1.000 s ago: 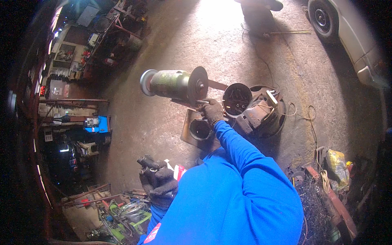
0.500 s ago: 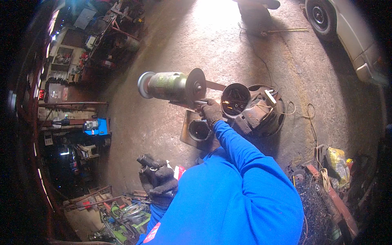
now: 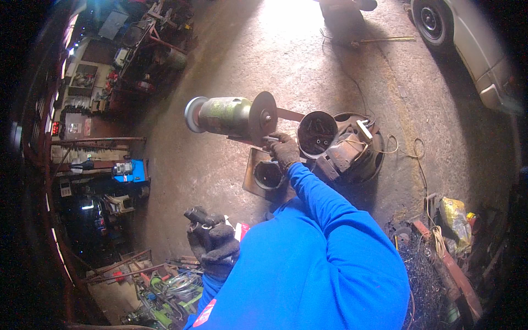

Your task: The person uses a bench grinder to deburr and smooth the edges of small cylindrical metal parts. They hold each part with gloved hands against the spinning wheel, rotating it to treat different sides, then set it aside and pick up the next one.

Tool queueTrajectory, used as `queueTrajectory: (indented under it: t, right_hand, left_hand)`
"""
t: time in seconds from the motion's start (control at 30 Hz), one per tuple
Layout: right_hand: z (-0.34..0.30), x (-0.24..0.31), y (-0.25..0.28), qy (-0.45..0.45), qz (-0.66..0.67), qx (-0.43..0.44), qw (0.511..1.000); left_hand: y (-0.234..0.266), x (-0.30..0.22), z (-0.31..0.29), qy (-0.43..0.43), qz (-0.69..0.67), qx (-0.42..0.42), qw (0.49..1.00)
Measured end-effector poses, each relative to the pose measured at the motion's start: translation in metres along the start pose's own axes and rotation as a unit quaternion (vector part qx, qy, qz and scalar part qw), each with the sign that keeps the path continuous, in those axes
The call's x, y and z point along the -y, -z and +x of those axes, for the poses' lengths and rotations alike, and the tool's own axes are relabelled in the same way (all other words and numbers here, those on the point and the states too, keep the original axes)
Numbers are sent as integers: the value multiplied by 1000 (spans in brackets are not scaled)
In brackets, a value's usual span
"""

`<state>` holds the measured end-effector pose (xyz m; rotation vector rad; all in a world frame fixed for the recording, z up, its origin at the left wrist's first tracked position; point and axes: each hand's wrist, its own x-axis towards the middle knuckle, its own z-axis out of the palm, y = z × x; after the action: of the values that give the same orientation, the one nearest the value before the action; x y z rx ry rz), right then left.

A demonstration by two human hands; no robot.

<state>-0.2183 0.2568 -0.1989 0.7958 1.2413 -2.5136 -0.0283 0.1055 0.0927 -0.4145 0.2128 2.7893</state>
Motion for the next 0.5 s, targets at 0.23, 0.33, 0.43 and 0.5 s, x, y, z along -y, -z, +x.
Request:
queueTrajectory:
  t: [0.23, 0.33, 0.43, 0.5]
  right_hand:
    - [-6, 2, 0, 19, -18, 9, 1000]
    - [-10, 9, -1, -14, -32, 5, 999]
    - [-10, 13, -1, -47, -41, 7, 998]
    - [-16, 10, -2, -56, -39, -5, 998]
  left_hand:
    - [2, -1, 0, 32, -21, 22, 999]
    - [-1, -3, 2, 91, -35, 71, 993]
    - [0, -3, 0, 67, -20, 62, 996]
    - [7, -2, -5, 18, 5, 48, 999]
